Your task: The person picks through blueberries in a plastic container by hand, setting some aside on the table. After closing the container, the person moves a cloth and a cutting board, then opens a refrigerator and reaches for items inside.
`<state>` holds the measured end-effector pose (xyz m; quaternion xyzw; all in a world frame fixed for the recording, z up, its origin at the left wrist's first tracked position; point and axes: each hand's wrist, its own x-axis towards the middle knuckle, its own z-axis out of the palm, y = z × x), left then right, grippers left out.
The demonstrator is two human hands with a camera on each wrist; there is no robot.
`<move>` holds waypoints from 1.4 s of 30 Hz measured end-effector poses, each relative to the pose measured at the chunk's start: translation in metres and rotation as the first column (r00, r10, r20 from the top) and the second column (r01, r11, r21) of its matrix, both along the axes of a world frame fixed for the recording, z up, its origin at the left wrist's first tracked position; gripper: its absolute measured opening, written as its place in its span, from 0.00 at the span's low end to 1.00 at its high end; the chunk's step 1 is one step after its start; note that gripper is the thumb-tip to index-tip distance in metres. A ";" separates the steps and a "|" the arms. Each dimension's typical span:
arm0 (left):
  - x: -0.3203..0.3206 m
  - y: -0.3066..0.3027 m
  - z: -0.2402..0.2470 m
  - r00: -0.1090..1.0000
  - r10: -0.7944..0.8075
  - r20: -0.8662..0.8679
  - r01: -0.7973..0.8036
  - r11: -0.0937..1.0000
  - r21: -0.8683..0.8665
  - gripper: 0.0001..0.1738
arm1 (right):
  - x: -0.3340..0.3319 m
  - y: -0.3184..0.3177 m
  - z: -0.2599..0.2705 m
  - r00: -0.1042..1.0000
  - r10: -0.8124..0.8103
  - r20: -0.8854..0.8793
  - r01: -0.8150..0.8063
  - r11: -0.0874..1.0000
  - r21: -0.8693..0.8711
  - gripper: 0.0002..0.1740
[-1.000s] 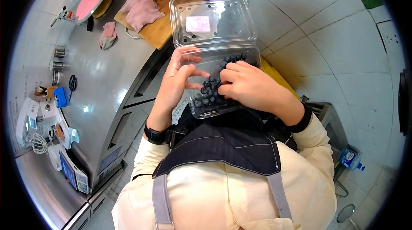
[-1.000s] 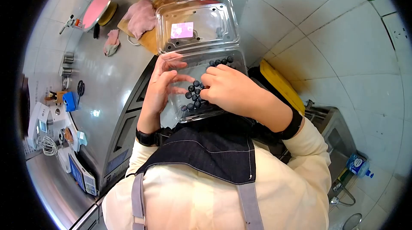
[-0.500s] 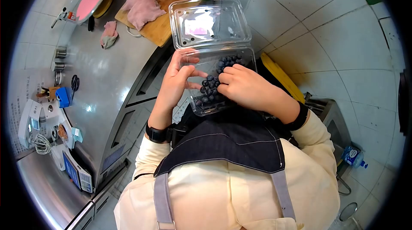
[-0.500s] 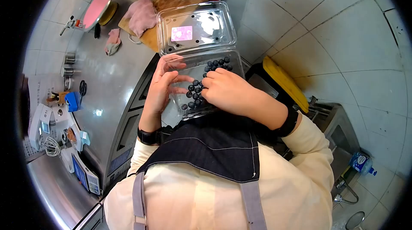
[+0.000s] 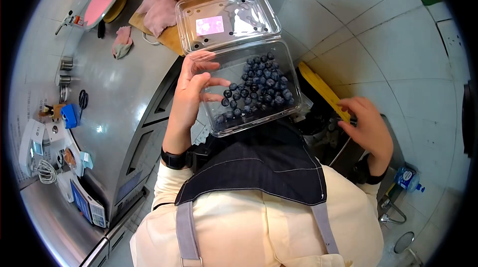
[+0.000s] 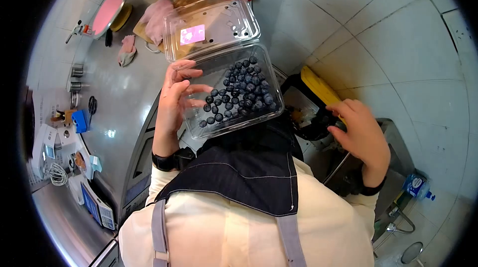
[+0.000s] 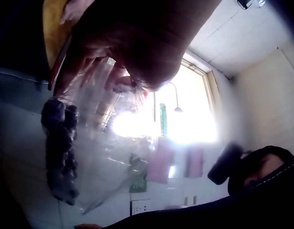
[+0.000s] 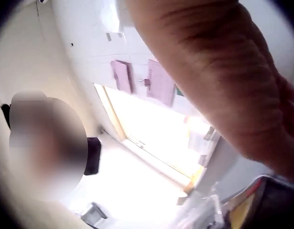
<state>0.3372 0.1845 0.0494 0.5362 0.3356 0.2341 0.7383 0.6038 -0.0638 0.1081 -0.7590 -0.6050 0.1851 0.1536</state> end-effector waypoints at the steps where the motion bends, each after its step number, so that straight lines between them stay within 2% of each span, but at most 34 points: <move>1: 0.001 0.001 0.000 1.000 -0.008 0.001 0.008 1.000 0.002 0.25 | -0.001 -0.001 -0.010 0.998 -0.049 0.048 0.049 0.999 0.009 0.18; 2: 0.002 0.001 0.001 1.000 -0.019 0.006 0.019 1.000 0.004 0.25 | -0.002 0.003 -0.012 0.997 -0.056 0.048 0.055 0.998 0.012 0.18; 4: 0.005 0.001 0.003 0.999 -0.037 0.007 0.037 0.999 0.009 0.25 | -0.015 0.022 -0.015 0.999 -0.048 -0.006 0.048 0.954 0.296 0.13; 5: 0.006 0.001 0.005 0.999 -0.049 0.001 0.049 0.999 0.018 0.25 | -0.022 0.032 -0.010 0.998 0.014 -0.057 0.008 0.924 0.383 0.12; 7: 0.012 0.000 0.006 0.997 -0.081 -0.006 0.081 0.996 0.030 0.25 | -0.033 0.057 -0.003 0.975 0.221 0.020 -0.205 0.862 0.463 0.09; 8: 0.014 -0.001 0.005 0.995 -0.097 -0.009 0.098 0.995 0.035 0.25 | -0.040 0.070 -0.004 0.951 0.305 0.050 -0.292 0.836 0.464 0.12; 9: 0.017 -0.001 0.005 0.994 -0.112 -0.010 0.112 0.993 0.042 0.25 | -0.047 0.081 -0.011 0.925 0.371 0.081 -0.366 0.814 0.450 0.10; 10: 0.019 -0.002 0.006 0.992 -0.122 -0.007 0.123 0.991 0.049 0.25 | -0.049 0.090 -0.019 0.884 0.461 0.081 -0.457 0.812 0.364 0.07; 12: 0.022 -0.006 0.008 0.986 -0.166 -0.011 0.166 0.986 0.011 0.25 | -0.057 0.100 -0.028 0.840 0.542 0.038 -0.539 0.823 0.180 0.05; 13: 0.022 -0.007 0.007 0.982 -0.190 -0.004 0.190 0.982 0.010 0.25 | -0.057 0.102 -0.029 0.835 0.549 0.048 -0.547 0.817 0.182 0.05; 15: 0.022 -0.010 0.009 0.980 -0.201 -0.018 0.201 0.980 0.003 0.25 | -0.062 0.105 -0.031 0.819 0.564 0.104 -0.570 0.820 0.045 0.05; 19: 0.020 -0.011 0.004 0.988 -0.150 -0.036 0.150 0.989 -0.006 0.24 | -0.064 0.105 -0.040 0.813 0.545 0.204 -0.568 0.820 0.075 0.06; 22: 0.017 -0.009 -0.002 0.986 -0.164 -0.039 0.163 0.986 -0.042 0.24 | -0.064 0.111 -0.041 0.771 0.617 0.157 -0.633 0.768 0.095 0.06; 25: 0.019 -0.014 -0.005 0.979 -0.200 -0.038 0.195 0.975 -0.109 0.24 | -0.064 0.114 -0.041 0.722 0.685 0.093 -0.689 0.725 0.006 0.05; 27: 0.019 -0.016 -0.007 0.978 -0.205 -0.037 0.199 0.973 -0.120 0.24 | -0.063 0.115 -0.041 0.690 0.722 -0.051 -0.723 0.686 -0.085 0.04; 31: 0.020 -0.015 -0.007 0.978 -0.201 -0.062 0.192 0.973 -0.127 0.24 | -0.054 0.113 -0.045 0.693 0.710 -0.122 -0.714 0.700 0.015 0.05; 33: 0.021 -0.014 -0.005 0.980 -0.188 -0.061 0.180 0.977 -0.116 0.25 | -0.047 0.113 -0.043 0.691 0.689 -0.221 -0.663 0.725 0.187 0.05; 34: 0.021 -0.014 -0.004 0.983 -0.175 -0.061 0.168 0.980 -0.105 0.26 | -0.042 0.110 -0.038 0.690 0.689 -0.220 -0.664 0.724 0.187 0.05; 36: 0.020 -0.011 -0.004 0.985 -0.163 -0.059 0.157 0.983 -0.091 0.26 | -0.029 0.101 -0.020 0.731 0.562 -0.387 -0.474 0.826 0.304 0.07; 38: 0.018 -0.009 -0.002 0.987 -0.148 -0.058 0.143 0.986 -0.080 0.27 | -0.015 0.076 -0.001 0.814 0.425 -0.396 -0.303 0.892 0.336 0.11; 40: 0.016 -0.006 0.001 0.991 -0.124 -0.053 0.120 0.990 -0.070 0.27 | 0.003 0.043 0.012 0.891 0.262 -0.372 -0.171 0.950 0.260 0.09; 41: 0.015 -0.005 0.001 0.991 -0.123 -0.055 0.119 0.990 -0.074 0.27 | 0.010 0.026 0.011 0.890 0.262 -0.374 -0.172 0.951 0.258 0.09; 42: 0.014 -0.003 0.001 0.992 -0.123 -0.039 0.120 0.990 -0.074 0.25 | 0.015 0.011 0.009 0.926 0.124 -0.356 -0.063 0.982 0.179 0.09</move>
